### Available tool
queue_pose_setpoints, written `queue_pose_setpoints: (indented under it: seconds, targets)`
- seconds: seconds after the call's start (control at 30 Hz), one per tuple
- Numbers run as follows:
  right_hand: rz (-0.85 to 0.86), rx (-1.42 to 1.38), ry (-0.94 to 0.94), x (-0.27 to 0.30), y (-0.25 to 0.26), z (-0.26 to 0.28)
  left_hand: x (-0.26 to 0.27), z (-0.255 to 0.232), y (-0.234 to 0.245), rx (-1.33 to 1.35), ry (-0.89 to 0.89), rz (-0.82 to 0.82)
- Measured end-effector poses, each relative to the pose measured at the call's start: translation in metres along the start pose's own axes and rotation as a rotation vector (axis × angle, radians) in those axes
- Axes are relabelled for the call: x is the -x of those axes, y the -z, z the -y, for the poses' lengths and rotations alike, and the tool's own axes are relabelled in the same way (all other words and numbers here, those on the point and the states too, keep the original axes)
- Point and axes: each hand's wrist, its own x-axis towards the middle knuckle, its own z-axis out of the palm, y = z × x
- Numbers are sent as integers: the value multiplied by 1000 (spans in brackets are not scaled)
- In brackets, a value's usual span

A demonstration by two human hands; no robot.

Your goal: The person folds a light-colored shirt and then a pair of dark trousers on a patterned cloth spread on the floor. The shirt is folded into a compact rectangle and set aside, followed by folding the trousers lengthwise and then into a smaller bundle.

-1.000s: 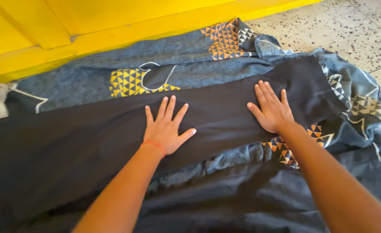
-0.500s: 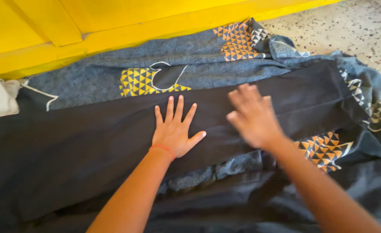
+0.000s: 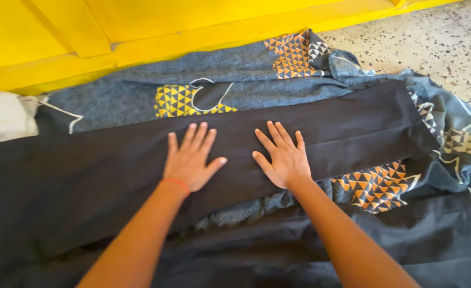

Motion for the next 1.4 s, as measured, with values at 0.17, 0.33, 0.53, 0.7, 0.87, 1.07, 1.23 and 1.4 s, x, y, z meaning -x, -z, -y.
queue_pose_setpoints:
  seconds: [0.17, 0.33, 0.53, 0.7, 0.87, 1.07, 1.23, 1.4]
  targets:
    - [13, -1, -3, 0, 2, -1, 50, 101, 19, -86, 247, -46]
    - [32, 18, -8, 0, 2, 6, 66, 125, 15, -82, 460, -88]
    - [13, 16, 2, 0, 3, 0, 3, 8, -5, 132, 240, -76]
    - [3, -7, -7, 2, 2, 2, -14, -67, -4, 198, 34, -13]
    - [4, -7, 0, 2, 4, 1, -2, -42, 4, 58, 72, -21]
    - [35, -26, -20, 1, 6, 3, 36, 61, 7, -15, 173, -60]
    - [28, -23, -15, 1, 6, 3, 83, 162, 24, -163, 237, -86]
    - [17, -35, -20, 1, 7, 5, 75, 146, 9, -147, 209, -123]
